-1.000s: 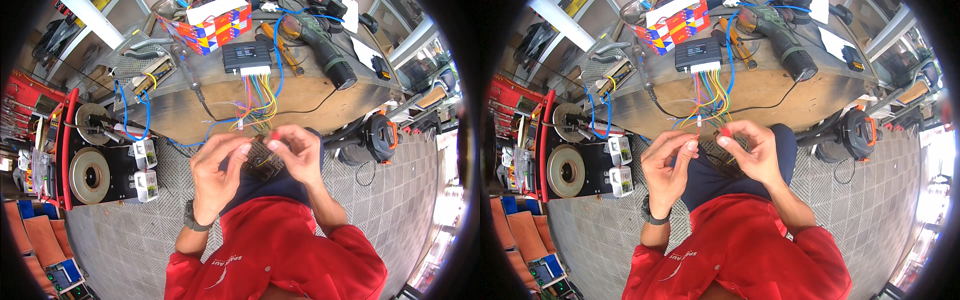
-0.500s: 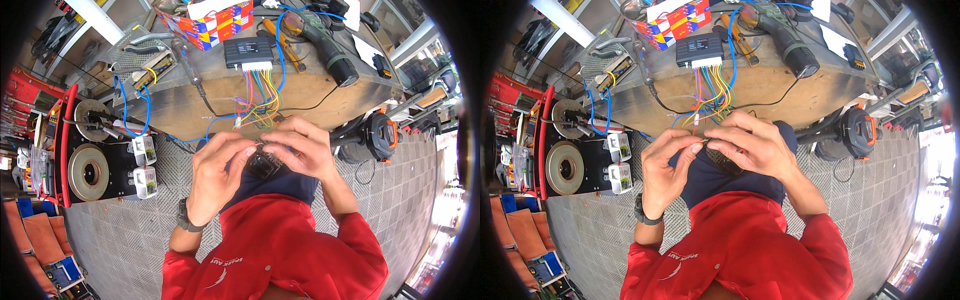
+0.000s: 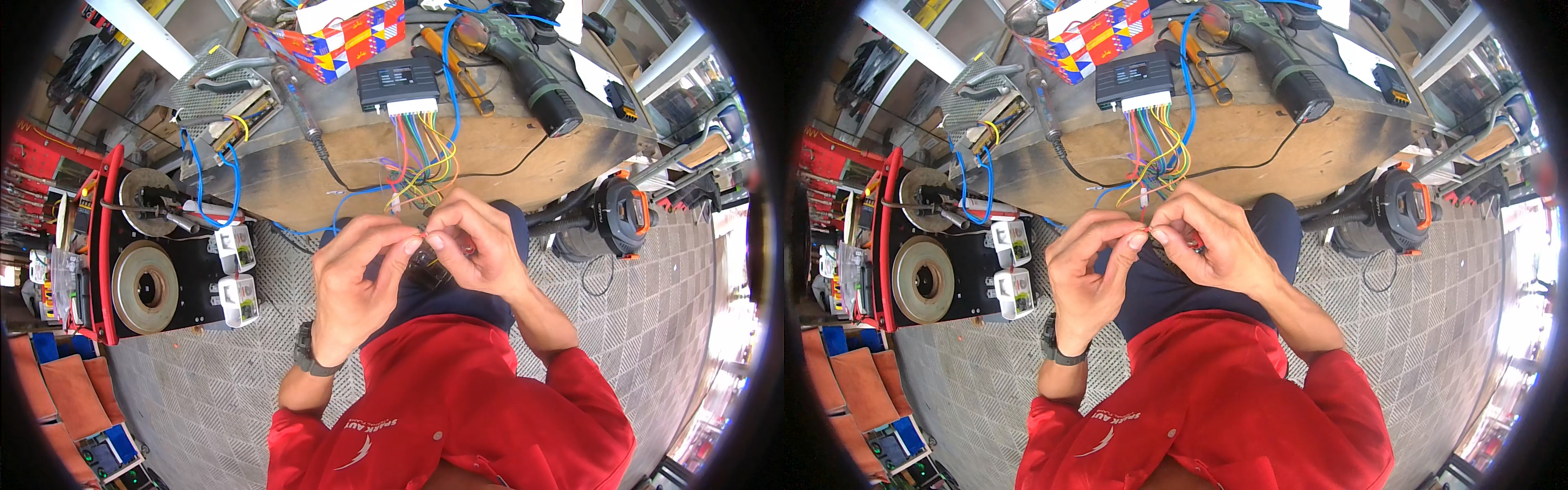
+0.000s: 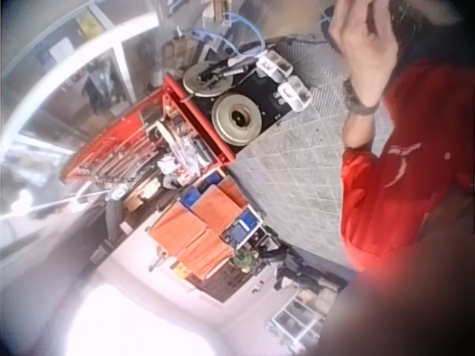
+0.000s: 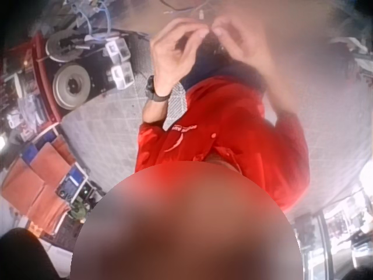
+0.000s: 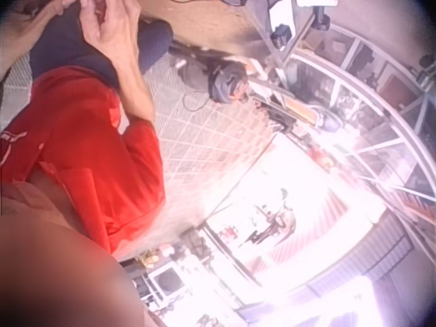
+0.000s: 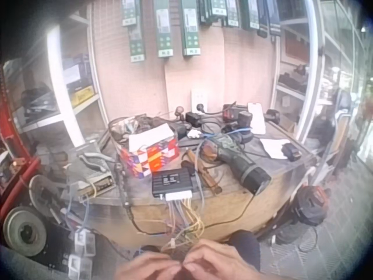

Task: The person sits on the floor and repairs an electrical wiring harness by stripping wire ends, twisting them together, and securing the connections with heat-shrink tubing. The person uses a utility knife to strip insulation and a lighter to shrink the tubing.

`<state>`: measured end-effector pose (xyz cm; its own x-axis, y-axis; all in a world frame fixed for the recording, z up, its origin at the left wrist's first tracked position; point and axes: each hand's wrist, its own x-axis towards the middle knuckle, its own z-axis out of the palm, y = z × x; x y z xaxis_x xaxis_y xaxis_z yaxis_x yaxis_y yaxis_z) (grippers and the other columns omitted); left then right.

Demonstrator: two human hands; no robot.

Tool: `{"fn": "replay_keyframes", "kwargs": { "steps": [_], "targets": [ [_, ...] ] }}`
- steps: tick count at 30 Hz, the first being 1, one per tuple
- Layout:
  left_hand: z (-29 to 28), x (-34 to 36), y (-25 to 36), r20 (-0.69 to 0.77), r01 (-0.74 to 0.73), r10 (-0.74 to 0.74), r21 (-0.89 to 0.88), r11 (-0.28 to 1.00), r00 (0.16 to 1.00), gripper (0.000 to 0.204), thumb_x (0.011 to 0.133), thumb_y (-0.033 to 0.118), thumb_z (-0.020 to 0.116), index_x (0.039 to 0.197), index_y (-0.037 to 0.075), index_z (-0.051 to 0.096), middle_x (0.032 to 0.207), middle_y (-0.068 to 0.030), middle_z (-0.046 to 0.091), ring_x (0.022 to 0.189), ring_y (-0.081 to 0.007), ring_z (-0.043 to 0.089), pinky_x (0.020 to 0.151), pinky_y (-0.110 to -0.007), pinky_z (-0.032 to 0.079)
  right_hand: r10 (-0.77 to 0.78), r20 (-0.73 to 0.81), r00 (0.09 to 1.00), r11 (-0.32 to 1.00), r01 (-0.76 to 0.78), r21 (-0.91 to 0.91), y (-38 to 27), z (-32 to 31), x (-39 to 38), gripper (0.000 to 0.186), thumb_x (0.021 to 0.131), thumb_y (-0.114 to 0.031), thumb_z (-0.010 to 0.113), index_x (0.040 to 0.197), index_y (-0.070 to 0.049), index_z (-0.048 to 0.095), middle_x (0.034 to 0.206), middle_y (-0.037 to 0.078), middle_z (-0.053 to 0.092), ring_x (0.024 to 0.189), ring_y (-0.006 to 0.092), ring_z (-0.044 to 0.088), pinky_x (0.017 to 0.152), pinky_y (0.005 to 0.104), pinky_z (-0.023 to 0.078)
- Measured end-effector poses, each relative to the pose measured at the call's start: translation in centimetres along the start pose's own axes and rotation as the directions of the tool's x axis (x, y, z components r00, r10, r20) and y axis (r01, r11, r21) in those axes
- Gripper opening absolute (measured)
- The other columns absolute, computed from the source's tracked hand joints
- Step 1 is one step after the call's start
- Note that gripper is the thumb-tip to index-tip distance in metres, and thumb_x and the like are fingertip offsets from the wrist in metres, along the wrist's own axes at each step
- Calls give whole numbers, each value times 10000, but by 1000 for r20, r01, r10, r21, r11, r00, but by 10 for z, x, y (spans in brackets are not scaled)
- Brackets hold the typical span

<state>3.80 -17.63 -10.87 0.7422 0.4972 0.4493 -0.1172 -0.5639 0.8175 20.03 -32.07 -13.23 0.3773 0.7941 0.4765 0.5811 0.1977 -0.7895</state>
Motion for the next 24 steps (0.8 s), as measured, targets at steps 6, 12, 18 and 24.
{"fn": "replay_keyframes", "kwargs": {
  "steps": [6,12,18,24],
  "targets": [
    [-9,-2,-2,76,208,-195,-247,946,978,104,1037,-6,809,1134,-37,827,1047,-110,797,858,-162,769,736,-296,604,-321,-112,940,939,301,-166,12,-15,7,266,907,-32,910,1162,-81,853,1006,70,781,785,186,742,599,317,562],
    [-18,1,-4,243,305,-237,-301,903,941,136,1074,18,796,1181,-64,817,1091,-104,761,857,-128,730,695,-271,594,-515,279,810,714,586,-384,9,-46,24,451,851,-64,836,1277,-207,874,1170,21,784,801,165,750,567,302,582],
    [-18,3,-1,230,295,-244,-226,928,942,123,1040,15,812,1147,-44,821,1025,-113,800,780,-158,746,696,-298,582,-570,300,765,645,643,-413,8,-39,30,443,820,-126,867,1263,-120,857,1077,38,776,656,161,644,518,307,507],
    [-14,5,-2,163,-45,37,46,998,986,144,981,-19,822,1122,-39,797,1045,-142,773,829,-291,769,736,-362,622,-281,209,937,920,325,-219,0,-28,25,148,933,-54,855,1071,-45,802,1021,49,783,738,166,693,572,301,532]
  ]
}}
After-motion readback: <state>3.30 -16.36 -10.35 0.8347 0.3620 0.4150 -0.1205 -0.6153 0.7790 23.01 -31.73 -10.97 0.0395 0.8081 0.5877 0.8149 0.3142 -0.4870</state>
